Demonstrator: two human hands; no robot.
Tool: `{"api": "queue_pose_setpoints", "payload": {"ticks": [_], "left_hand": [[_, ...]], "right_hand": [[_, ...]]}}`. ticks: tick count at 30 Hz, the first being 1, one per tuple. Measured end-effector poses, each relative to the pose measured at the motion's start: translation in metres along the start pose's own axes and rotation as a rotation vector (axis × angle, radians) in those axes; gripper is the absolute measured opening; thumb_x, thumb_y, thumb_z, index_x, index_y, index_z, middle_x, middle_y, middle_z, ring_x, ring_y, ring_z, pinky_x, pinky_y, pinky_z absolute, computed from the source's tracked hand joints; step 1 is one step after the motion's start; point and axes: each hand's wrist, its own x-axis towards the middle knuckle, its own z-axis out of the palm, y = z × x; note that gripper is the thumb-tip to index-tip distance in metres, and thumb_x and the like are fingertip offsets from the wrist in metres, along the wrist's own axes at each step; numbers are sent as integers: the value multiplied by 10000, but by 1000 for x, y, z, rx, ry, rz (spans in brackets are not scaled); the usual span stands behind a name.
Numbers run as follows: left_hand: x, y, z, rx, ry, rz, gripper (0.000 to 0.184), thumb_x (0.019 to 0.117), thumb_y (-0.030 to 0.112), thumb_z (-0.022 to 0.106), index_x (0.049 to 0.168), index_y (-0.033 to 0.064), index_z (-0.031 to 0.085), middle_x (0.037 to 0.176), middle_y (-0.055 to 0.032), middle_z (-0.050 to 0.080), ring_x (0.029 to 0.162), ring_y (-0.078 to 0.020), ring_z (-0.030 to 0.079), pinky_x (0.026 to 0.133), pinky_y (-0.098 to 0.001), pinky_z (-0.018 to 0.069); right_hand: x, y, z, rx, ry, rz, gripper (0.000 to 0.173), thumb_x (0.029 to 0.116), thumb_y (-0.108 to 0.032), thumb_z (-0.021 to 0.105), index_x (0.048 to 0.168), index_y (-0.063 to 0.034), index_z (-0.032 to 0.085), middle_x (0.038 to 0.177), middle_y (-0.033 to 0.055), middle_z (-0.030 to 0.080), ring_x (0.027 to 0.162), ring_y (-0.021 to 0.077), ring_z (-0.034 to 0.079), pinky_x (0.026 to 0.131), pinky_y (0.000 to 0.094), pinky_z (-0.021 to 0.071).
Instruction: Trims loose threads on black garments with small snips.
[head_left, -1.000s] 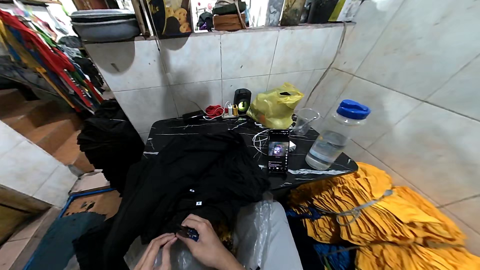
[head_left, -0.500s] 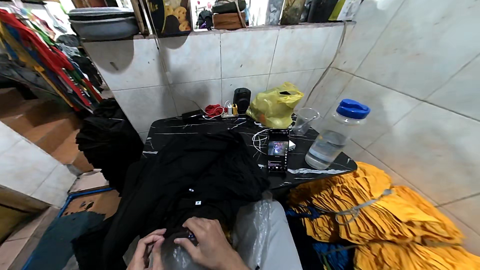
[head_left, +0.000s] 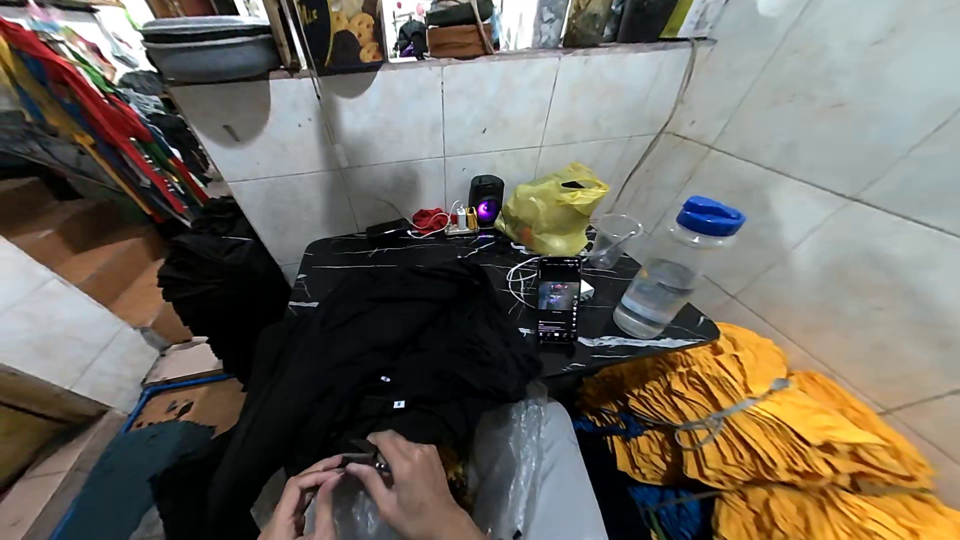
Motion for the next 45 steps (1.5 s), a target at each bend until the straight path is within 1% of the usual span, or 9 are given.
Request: {"api": "queue_pose_setpoints", "payload": {"ticks": [4, 8, 13, 22, 27, 31, 36, 41, 45], "left_hand": [[4, 2, -1, -49, 49, -23, 62, 949, -8, 652, 1003, -24, 678, 1034, -79, 747, 943, -151, 736, 830, -315, 635], [-6, 14, 16, 20, -19, -35, 95, 930, 75, 717, 964, -10, 741, 916, -44, 722, 817, -65, 692, 752, -234, 611], [-30, -4, 31, 150, -871, -205, 240, 931, 74, 700, 1162, 68, 766, 1198, -110, 725, 1065, -235, 709, 979, -439, 565], [0, 0, 0, 5, -54, -110, 106, 891, 121, 776, 976, 58, 779, 908, -5, 775, 733, -91, 739, 655, -259, 648], [9, 0, 7, 285, -52, -7, 376, 851, 345, 823, 1134, 108, 748, 909, 17, 689, 681, -9, 601, 570, -161, 523], [13, 12, 14, 492, -109, -56, 222, 880, 181, 708, 1065, 90, 790, 778, -47, 732, 613, -142, 656, 597, -358, 571], [43, 22, -1, 127, 78, -239, 190, 943, 86, 693, 1071, -51, 662, 614, -14, 641, 473, -111, 653, 436, -291, 594], [67, 15, 47, -153, 166, -116, 291, 921, 7, 692, 1127, -15, 488, 952, -80, 721, 821, -199, 758, 719, -361, 676], [77, -11, 79, 161, -189, 204, 235, 993, 255, 637, 1142, 80, 688, 1341, -79, 650, 1351, -236, 544, 1122, -443, 469]], "right_hand": [[9, 15, 2, 469, -160, 191, 328, 928, -324, 762, 1125, -61, 753, 1089, 86, 671, 998, 155, 647, 890, 334, 559], [15, 23, 1, 733, -148, 228, 226, 961, -154, 710, 1082, 37, 720, 1148, 118, 675, 1061, 111, 646, 890, 256, 566], [22, 25, -6, 755, -119, 281, 171, 992, -120, 643, 1068, 11, 722, 1020, 46, 709, 925, 53, 657, 811, 236, 563], [18, 31, -10, 742, -143, 321, 152, 996, -123, 633, 1048, -14, 724, 976, 21, 703, 882, 51, 645, 758, 213, 539], [11, 23, -4, 678, -135, 245, 188, 965, -150, 693, 1067, 0, 744, 1059, 74, 699, 1005, 88, 653, 875, 242, 561], [2, 9, -23, 138, -234, 215, 366, 883, -157, 720, 1242, -216, 757, 1043, 84, 680, 898, 193, 665, 794, 397, 576], [9, -6, -98, -518, -446, 547, 552, 920, -156, 647, 1452, -292, 591, 969, 155, 752, 882, 389, 725, 757, 589, 559], [18, 23, -134, -351, 43, 406, 349, 838, -95, 677, 1182, -136, 715, 831, 72, 735, 747, 279, 720, 666, 517, 580], [35, 48, -105, -223, 138, 276, 416, 917, -329, 743, 1265, -132, 629, 1249, 32, 700, 885, 187, 731, 742, 416, 621]]}}
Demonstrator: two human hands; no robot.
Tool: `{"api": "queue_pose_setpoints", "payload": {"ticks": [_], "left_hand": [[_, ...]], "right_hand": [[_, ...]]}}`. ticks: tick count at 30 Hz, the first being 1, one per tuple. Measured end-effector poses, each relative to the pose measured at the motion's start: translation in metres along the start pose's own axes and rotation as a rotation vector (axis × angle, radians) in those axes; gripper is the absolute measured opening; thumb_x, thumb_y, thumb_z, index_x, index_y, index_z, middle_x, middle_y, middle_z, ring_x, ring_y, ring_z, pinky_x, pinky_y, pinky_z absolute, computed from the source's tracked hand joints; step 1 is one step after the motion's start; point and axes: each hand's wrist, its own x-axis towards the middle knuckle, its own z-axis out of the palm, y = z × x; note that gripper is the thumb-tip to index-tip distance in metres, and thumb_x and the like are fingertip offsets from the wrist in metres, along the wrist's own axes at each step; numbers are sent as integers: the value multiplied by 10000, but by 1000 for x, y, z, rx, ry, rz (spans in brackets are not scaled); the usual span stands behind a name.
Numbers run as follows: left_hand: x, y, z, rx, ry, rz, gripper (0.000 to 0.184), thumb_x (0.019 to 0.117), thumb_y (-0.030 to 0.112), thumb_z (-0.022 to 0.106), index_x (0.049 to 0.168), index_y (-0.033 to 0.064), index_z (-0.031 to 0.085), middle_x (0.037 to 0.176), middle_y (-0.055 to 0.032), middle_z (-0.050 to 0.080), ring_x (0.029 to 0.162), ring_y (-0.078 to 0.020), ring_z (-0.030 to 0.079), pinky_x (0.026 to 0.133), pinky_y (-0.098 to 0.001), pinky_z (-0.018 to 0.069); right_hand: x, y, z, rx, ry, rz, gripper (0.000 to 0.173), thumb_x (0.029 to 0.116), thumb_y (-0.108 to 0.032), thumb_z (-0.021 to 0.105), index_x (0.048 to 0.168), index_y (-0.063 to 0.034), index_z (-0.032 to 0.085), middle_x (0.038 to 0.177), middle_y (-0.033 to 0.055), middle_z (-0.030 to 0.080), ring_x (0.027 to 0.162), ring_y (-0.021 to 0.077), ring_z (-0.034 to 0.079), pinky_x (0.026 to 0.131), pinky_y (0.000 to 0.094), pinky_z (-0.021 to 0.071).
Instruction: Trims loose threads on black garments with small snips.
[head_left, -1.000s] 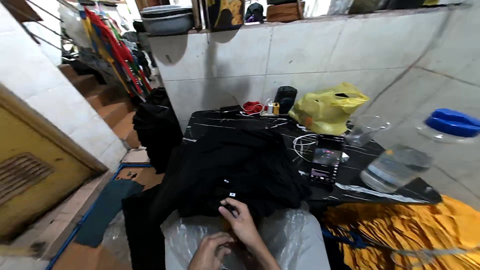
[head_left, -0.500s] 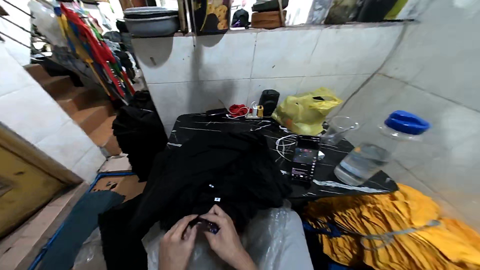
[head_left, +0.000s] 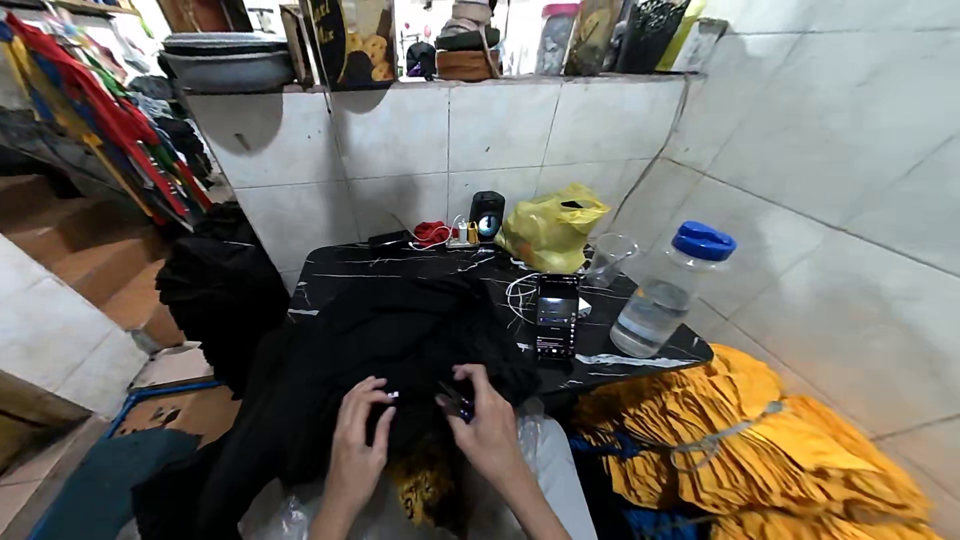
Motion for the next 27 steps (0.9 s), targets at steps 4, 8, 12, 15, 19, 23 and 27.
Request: {"api": "queue_pose_setpoints", "payload": {"ticks": [4, 8, 12, 15, 19, 23, 27], "left_hand": [[18, -23, 12, 193, -237, 146, 302, 1060, 277, 495, 1281, 232, 696, 1515, -8, 538, 1505, -286, 356, 1211, -486, 353], [29, -30, 6, 225, -295, 155, 354, 1037, 192, 520, 1343, 281, 673, 1547, -36, 504, 1514, -296, 340, 1213, -472, 353], [34, -16, 9, 417, -368, 225, 809, 896, -4, 563, 1519, 497, 440, 1656, -1, 354, 1515, -410, 298, 1119, -629, 379], [42, -14, 16, 493, -393, 277, 832, 895, 28, 591, 1524, 541, 405, 1665, 63, 336, 1510, -429, 291, 1080, -666, 363], [53, -22, 25, 517, -359, 270, 533, 999, 332, 431, 1492, 530, 470, 1650, 51, 367, 1545, -344, 248, 1154, -657, 246], [51, -16, 36, 588, -337, 248, 548, 1004, 668, 371, 1505, 476, 484, 1664, 22, 344, 1555, -344, 229, 1191, -651, 218], [45, -15, 37, 575, -339, 241, 615, 993, 707, 362, 1535, 434, 462, 1681, 19, 305, 1567, -345, 188, 1204, -648, 198]], "right_hand": [[3, 3, 28, -184, -245, -9, 496, 933, -515, 687, 1302, -186, 650, 1655, 81, 350, 704, 227, 714, 641, 426, 600], [-1, 0, 21, -240, -236, 22, 467, 873, -211, 692, 1338, -191, 653, 1660, 41, 349, 671, 216, 701, 621, 429, 592], [-11, 3, 24, -281, -6, -60, 459, 764, -69, 749, 1216, -140, 716, 1501, 136, 526, 583, 210, 681, 539, 402, 593], [-15, 8, 29, -337, 230, -114, 353, 711, -62, 765, 1061, -93, 740, 1165, 148, 655, 517, 193, 633, 456, 364, 559], [-19, -1, 0, -455, 27, 128, 324, 847, -298, 749, 1065, -61, 715, 938, 111, 730, 649, 267, 707, 563, 443, 581], [-24, -14, -23, -379, -220, 284, 294, 927, -218, 660, 1177, -69, 706, 961, 116, 748, 864, 304, 735, 759, 495, 583], [-25, 8, -8, 51, 53, 148, 324, 879, -40, 605, 1174, -77, 734, 944, 66, 756, 837, 191, 728, 768, 410, 602]]}}
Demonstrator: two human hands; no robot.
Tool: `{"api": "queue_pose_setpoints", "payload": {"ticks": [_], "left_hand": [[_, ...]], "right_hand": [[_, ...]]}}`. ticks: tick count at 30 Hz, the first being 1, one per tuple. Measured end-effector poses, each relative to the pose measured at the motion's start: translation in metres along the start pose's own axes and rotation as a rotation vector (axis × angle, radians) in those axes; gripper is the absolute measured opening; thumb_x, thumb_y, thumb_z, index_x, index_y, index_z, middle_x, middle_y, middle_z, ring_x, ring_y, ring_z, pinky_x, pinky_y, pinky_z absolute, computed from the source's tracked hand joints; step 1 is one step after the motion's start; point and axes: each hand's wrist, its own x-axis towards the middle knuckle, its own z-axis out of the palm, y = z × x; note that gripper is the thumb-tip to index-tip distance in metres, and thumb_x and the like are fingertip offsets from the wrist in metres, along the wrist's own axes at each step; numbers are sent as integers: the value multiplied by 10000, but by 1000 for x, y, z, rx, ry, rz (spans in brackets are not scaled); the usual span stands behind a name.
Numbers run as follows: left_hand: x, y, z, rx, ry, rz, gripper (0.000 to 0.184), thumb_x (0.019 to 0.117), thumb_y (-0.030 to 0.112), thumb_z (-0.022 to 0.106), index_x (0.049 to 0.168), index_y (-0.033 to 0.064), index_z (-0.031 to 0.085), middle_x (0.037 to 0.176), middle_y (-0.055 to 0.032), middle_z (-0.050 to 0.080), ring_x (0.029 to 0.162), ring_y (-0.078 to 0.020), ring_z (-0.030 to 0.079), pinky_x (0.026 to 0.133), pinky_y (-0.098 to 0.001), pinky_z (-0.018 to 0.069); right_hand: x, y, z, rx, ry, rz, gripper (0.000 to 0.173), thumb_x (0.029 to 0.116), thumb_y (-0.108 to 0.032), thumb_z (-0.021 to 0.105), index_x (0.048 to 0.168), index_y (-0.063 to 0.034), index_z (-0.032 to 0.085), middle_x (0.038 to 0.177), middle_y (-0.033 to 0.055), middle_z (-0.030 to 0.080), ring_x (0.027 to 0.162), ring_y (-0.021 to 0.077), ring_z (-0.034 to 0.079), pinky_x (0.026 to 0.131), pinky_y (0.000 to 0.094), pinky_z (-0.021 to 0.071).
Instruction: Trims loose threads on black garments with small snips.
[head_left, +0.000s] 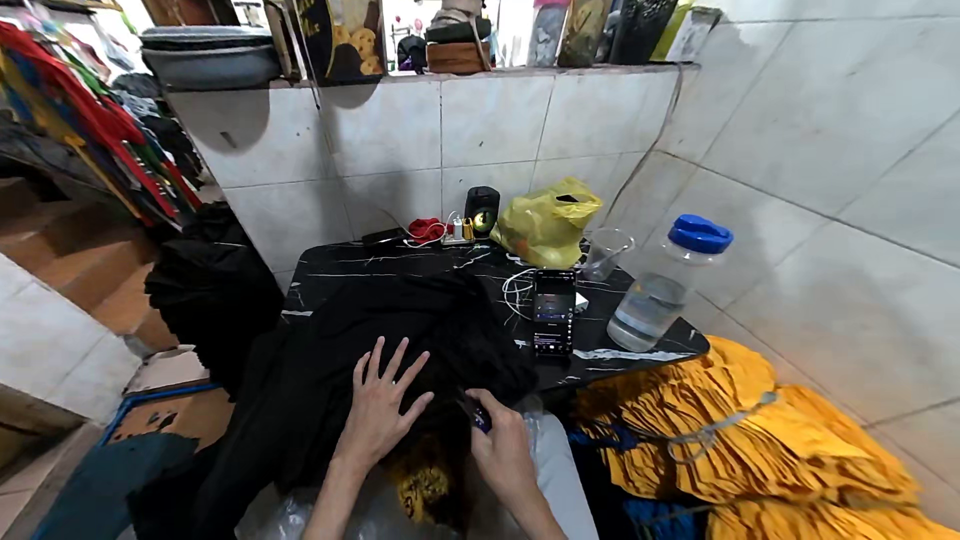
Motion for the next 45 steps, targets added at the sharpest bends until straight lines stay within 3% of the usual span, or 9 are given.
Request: {"api": "queue_pose_setpoints", "payload": {"ticks": [4, 7, 11, 17, 21, 27, 30, 36, 45], "left_hand": [[-8, 0, 4, -50, 9, 3, 694, 992, 733, 309, 1578, 375, 414, 1686, 12, 294, 1575, -341, 162, 1210, -649, 177], [-11, -1, 6, -59, 38, 15, 796, 944, 799, 321, 1588, 338, 407, 1676, -1, 319, 1566, -353, 190, 1200, -653, 192], [-12, -1, 8, -96, 62, -1, 627, 1014, 684, 327, 1556, 394, 446, 1645, 53, 380, 1565, -322, 211, 1205, -633, 198], [-5, 6, 7, -91, 130, -99, 454, 1041, 560, 439, 1420, 390, 621, 1517, 87, 551, 1516, -284, 343, 1197, -602, 257], [-11, 33, 0, -134, 255, -175, 504, 904, 283, 654, 1405, 334, 629, 1581, -71, 458, 1472, -397, 358, 1078, -680, 308], [-35, 61, 21, -280, 424, -143, 213, 991, 307, 630, 1108, 207, 778, 1071, 47, 745, 1065, -143, 658, 1002, -444, 443], [-39, 54, 27, -373, 352, -163, 285, 1013, 327, 603, 1193, 159, 747, 1069, 49, 751, 990, -107, 681, 964, -370, 514], [-34, 63, 15, -583, 243, -95, 418, 961, 429, 702, 1268, 145, 717, 1246, 10, 709, 1174, -112, 652, 1022, -323, 546], [-11, 87, 14, -564, 195, -206, 323, 929, 380, 699, 1192, 206, 769, 1035, 64, 734, 957, -49, 675, 874, -248, 575]], "right_hand": [[16, 19, 8, 542, 16, 15, 178, 997, -91, 609, 1108, -17, 726, 943, 41, 728, 828, 61, 672, 771, 218, 561], [17, 17, 5, 927, -69, 274, 188, 1023, -85, 572, 1150, 15, 669, 670, -9, 522, 480, 35, 414, 442, 193, 371], [22, 22, 8, 1244, -81, 571, 121, 1083, -144, 499, 1075, -58, 584, 525, -64, 361, 390, 11, 307, 377, 175, 291], [33, 23, 15, 952, -49, 343, 175, 1057, -164, 555, 1092, -16, 641, 634, -20, 460, 467, 39, 389, 438, 195, 360], [37, 23, 9, 589, -1, 11, 247, 1066, -220, 530, 1101, -28, 682, 865, 16, 650, 753, 40, 596, 721, 208, 510], [41, 40, 21, 943, -99, 301, 166, 1058, -171, 542, 1069, -22, 615, 590, -35, 439, 451, 49, 390, 442, 214, 379], [41, 43, 23, 1060, -136, 386, 156, 1067, -153, 530, 953, -52, 560, 521, -42, 391, 406, 44, 354, 402, 203, 339], [41, 42, 22, 1034, -146, 379, 158, 1062, -163, 550, 956, -46, 560, 539, -29, 410, 413, 55, 357, 407, 212, 349], [41, 48, 26, 865, -138, 269, 181, 1042, -179, 580, 1022, -12, 648, 658, -3, 550, 495, 62, 471, 472, 226, 429]]}}
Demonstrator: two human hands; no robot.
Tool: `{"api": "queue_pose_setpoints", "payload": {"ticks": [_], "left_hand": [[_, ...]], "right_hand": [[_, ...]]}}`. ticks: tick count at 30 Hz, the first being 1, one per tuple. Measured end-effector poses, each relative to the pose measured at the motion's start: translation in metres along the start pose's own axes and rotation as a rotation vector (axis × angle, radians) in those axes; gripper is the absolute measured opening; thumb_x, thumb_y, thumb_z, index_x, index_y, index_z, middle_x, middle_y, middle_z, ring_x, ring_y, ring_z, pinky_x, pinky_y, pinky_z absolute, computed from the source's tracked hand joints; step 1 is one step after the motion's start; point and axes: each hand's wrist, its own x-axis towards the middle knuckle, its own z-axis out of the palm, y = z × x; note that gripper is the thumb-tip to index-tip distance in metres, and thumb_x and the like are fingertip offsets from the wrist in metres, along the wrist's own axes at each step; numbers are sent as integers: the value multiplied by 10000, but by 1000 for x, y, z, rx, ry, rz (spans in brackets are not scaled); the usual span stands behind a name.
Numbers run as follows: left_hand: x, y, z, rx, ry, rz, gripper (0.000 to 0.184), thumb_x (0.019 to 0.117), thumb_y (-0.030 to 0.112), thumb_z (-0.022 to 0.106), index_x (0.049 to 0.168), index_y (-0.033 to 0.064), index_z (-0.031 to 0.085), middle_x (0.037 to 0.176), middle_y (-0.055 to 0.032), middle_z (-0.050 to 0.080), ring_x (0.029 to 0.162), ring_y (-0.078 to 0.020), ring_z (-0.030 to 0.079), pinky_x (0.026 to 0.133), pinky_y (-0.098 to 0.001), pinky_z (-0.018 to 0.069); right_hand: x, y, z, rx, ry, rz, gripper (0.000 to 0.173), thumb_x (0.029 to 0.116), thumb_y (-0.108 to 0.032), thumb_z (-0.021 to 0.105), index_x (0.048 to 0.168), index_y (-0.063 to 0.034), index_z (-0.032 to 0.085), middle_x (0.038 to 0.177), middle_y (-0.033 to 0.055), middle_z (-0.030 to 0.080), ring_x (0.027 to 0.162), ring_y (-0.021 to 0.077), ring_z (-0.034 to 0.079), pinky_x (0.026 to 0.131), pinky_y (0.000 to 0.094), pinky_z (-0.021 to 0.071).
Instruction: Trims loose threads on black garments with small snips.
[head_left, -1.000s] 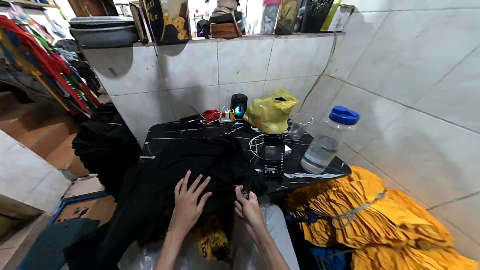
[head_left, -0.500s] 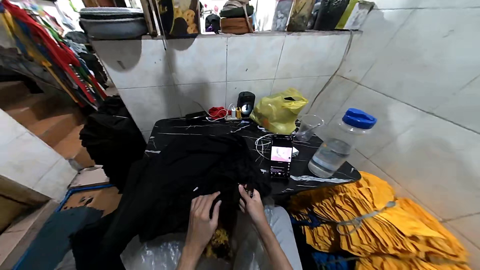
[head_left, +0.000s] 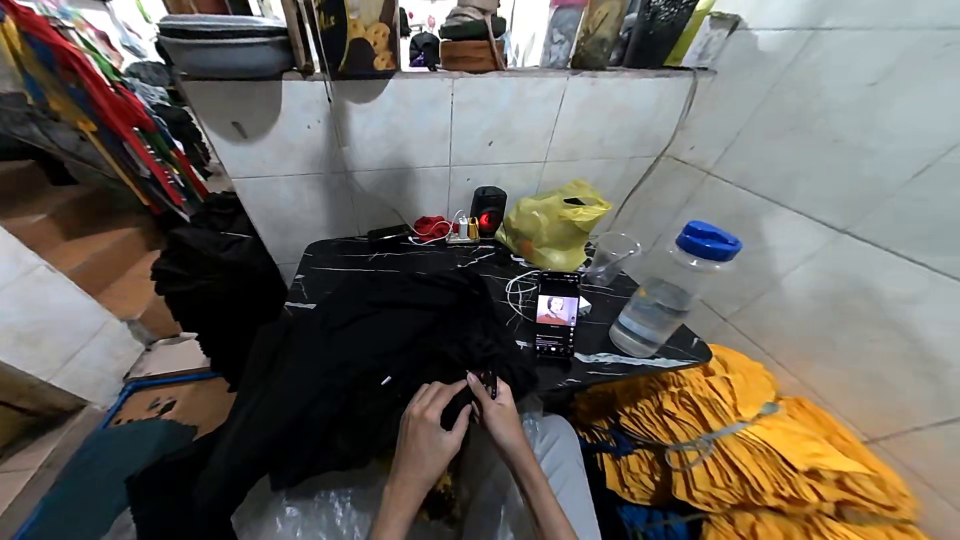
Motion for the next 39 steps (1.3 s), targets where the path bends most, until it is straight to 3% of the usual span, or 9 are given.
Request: {"api": "queue_pose_setpoints", "payload": {"ticks": [5, 10, 15, 20, 22, 25, 30, 35, 39], "left_hand": [[3, 4, 3, -9, 8, -81, 153, 941, 274, 706, 913, 148, 787, 888, 58, 728, 842, -32, 693, 793, -228, 594], [-2, -1, 4, 49, -64, 4, 220, 1029, 254, 578, 994, 91, 720, 953, -20, 705, 935, -130, 695, 878, -285, 583], [-3, -1, -11, -26, -121, -98, 269, 955, 289, 706, 1169, 139, 772, 1006, 12, 747, 874, -66, 701, 843, -248, 591], [-7, -4, -6, 54, -17, -43, 86, 902, 128, 703, 918, 104, 785, 890, 7, 743, 842, -89, 720, 800, -266, 606], [-8, -6, -4, 73, 9, 1, 144, 910, 65, 622, 958, 78, 758, 917, -29, 748, 860, -125, 732, 808, -294, 612], [-9, -9, -7, -36, -43, -46, 155, 1005, 142, 571, 1011, 95, 718, 957, 4, 724, 887, -77, 701, 832, -251, 593], [-8, -14, -14, -348, -29, -150, 93, 993, 151, 624, 995, 96, 699, 897, 34, 712, 803, -58, 697, 749, -237, 611], [-6, -18, -11, -408, 19, -73, 197, 983, 284, 679, 908, 116, 749, 959, 17, 732, 898, -84, 700, 821, -252, 600], [-6, -24, -1, -357, 8, -120, 244, 856, 261, 824, 1050, 128, 757, 1001, 50, 739, 881, -45, 695, 820, -228, 598]], "right_hand": [[-2, 1, 1, -187, -30, -150, 256, 1046, -182, 563, 1153, 17, 686, 988, 63, 720, 910, 68, 679, 864, 243, 559], [-3, 2, 1, -251, -55, -188, 263, 1055, -207, 552, 1153, 2, 678, 936, 50, 695, 846, 66, 658, 799, 238, 553], [-3, 1, 1, -326, -101, -248, 256, 1064, -210, 528, 1224, -52, 651, 1010, 47, 700, 861, 78, 660, 793, 257, 557], [-7, -1, 0, -465, -206, -255, 412, 1047, -358, 581, 1405, -155, 554, 829, 24, 707, 699, 137, 668, 709, 367, 576], [-10, -2, -4, -476, -239, -244, 539, 969, -455, 690, 1402, -158, 571, 816, 7, 684, 691, 123, 641, 693, 351, 569], [-15, -3, -9, -453, -240, -264, 588, 889, -348, 809, 1388, -135, 583, 861, 0, 696, 741, 111, 653, 725, 329, 576], [-23, 0, -8, -405, -104, -330, 377, 963, -134, 694, 1328, -90, 610, 934, 23, 739, 798, 133, 698, 768, 347, 599], [-28, 3, 3, -465, 20, -330, 243, 1015, -170, 617, 1237, -71, 616, 906, 8, 728, 794, 118, 692, 751, 342, 583], [-24, 6, 9, -448, 112, -224, 234, 997, -277, 658, 1056, -55, 705, 891, 20, 729, 823, 100, 695, 778, 312, 580]]}}
